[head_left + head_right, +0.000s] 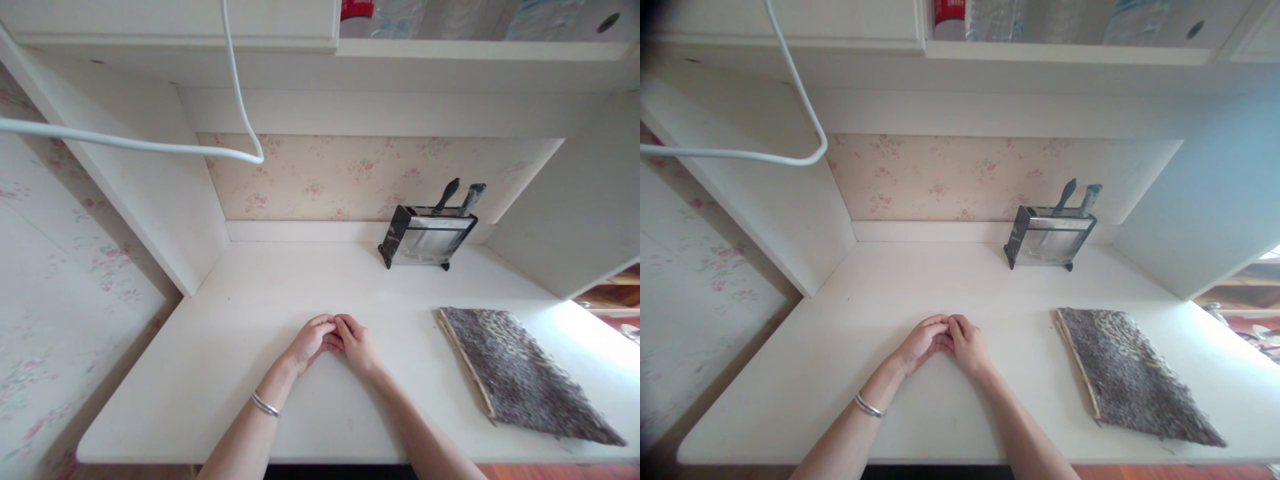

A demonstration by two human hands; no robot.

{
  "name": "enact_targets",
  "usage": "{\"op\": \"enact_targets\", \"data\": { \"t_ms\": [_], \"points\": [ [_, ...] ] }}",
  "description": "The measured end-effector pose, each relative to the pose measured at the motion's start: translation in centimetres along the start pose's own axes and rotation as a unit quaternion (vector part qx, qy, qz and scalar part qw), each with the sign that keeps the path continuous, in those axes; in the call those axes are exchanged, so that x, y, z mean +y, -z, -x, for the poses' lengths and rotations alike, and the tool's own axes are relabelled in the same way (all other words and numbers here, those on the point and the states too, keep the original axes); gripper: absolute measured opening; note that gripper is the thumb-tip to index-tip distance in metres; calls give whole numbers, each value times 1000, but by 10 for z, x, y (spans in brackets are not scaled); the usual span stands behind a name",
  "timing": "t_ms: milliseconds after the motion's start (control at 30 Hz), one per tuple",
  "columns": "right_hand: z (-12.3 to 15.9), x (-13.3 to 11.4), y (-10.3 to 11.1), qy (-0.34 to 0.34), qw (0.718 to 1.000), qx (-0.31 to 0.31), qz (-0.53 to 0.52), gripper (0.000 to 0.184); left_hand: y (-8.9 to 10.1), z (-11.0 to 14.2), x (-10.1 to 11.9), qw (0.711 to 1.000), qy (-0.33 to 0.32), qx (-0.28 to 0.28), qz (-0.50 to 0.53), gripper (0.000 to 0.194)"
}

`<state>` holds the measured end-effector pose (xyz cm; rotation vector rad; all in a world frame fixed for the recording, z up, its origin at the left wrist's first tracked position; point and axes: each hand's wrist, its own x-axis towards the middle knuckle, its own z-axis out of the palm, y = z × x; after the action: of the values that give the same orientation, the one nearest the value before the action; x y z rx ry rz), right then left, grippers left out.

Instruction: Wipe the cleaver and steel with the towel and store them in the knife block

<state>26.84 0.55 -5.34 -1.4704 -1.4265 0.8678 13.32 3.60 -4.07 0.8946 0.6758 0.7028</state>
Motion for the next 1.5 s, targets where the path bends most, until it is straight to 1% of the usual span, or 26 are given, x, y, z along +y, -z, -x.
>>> {"op": "enact_targets", "data": {
  "t_ms": [200,433,700,1100,1233,1300,1367,1433,1500],
  "points": [
    [0,-1,0,0,1000,1,-2,42,0,-1,0,1000,0,2,1,20],
    [-1,0,0,2,1000,-1,2,39,0,0,1,1000,0,2,-2,19],
    [-1,1,0,1,1000,-2,4,39,-1,0,1,1000,0,3,-3,19],
    [1,2,-2,-7,1000,-6,0,40,0,1,0,1000,0,2,-4,20],
    [1,1,-2,-17,1000,-6,-17,40,-1,2,2,1000,0,3,-6,19],
    [0,-1,0,-29,998,-12,-47,40,-2,3,3,1000,0,3,-6,19],
    [-2,-3,5,-44,994,-35,-89,40,-5,5,5,1000,-5,3,-5,19],
    [-4,-6,15,-55,991,-65,-108,40,-9,6,6,1000,-8,7,-11,19],
    [-10,-8,31,-57,991,-82,-92,38,-14,6,8,1000,1,13,-26,20]
  ]
}}
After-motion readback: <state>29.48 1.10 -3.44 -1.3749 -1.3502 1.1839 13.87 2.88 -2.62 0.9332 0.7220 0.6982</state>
